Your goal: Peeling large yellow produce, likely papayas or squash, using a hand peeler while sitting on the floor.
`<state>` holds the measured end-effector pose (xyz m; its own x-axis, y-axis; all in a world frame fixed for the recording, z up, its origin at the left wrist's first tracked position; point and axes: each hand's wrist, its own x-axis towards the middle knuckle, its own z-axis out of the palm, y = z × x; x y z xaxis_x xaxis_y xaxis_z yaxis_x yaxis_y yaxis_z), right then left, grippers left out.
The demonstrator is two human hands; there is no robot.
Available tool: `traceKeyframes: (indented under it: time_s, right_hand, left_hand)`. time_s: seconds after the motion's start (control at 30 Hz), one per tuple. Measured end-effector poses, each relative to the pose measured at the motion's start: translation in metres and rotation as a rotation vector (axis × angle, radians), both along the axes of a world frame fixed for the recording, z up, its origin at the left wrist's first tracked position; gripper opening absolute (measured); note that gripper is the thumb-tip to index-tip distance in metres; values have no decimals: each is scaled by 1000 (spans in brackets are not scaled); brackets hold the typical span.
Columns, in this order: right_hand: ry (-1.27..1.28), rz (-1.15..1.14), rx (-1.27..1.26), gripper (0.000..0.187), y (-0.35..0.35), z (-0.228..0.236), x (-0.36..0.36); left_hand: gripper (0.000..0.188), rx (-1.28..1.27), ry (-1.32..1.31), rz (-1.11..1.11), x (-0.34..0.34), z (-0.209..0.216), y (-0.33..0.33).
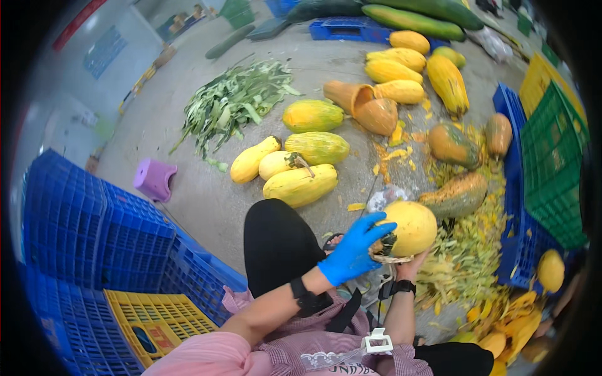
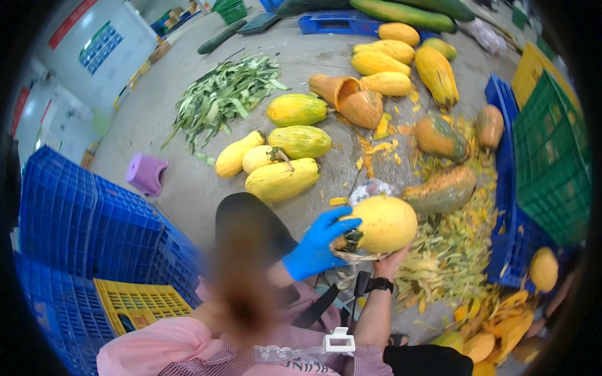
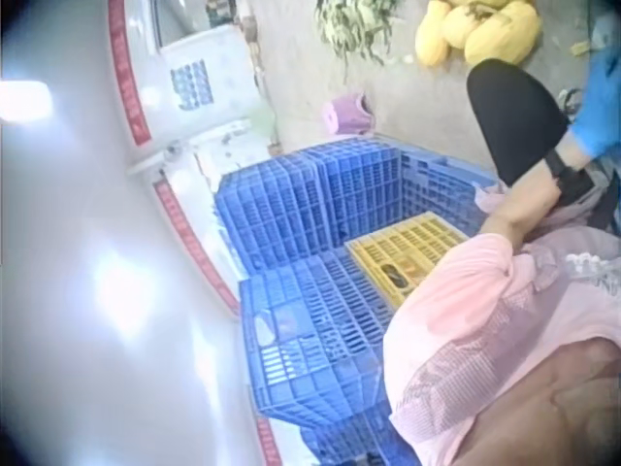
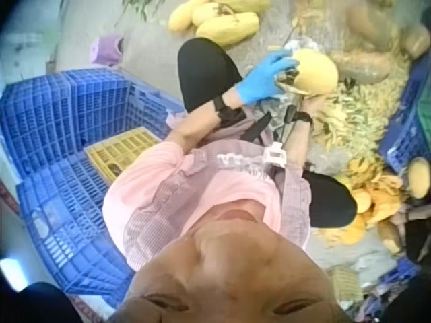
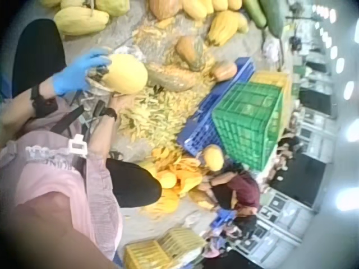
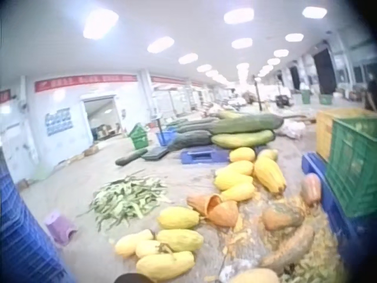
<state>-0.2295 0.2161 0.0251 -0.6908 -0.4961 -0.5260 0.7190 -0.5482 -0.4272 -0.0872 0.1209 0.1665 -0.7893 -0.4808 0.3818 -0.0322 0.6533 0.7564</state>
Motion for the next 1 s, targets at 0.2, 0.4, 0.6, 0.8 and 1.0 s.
traceKeyframes:
  time_s: [0.2, 0.4, 0.6, 0.8, 1.0]
  right_hand:
    - [347, 406, -131, 48, -90, 158, -22]
    - [422, 844, -106, 46, -187, 192, -2]
    - [468, 1399, 166, 47, -235, 201, 29]
    - [869, 1322, 173, 39, -227, 243, 51]
    - [973, 1091, 458, 33, -142, 225, -17]
  left_hand:
    - [83, 439, 654, 481, 28, 96, -42]
    - [67, 240, 935, 531, 83, 101, -108]
    - [65, 44, 541, 776, 101, 85, -110]
    - [69, -116, -75, 795, 155, -46, -143]
    - [63, -117, -137, 910, 169, -96, -163]
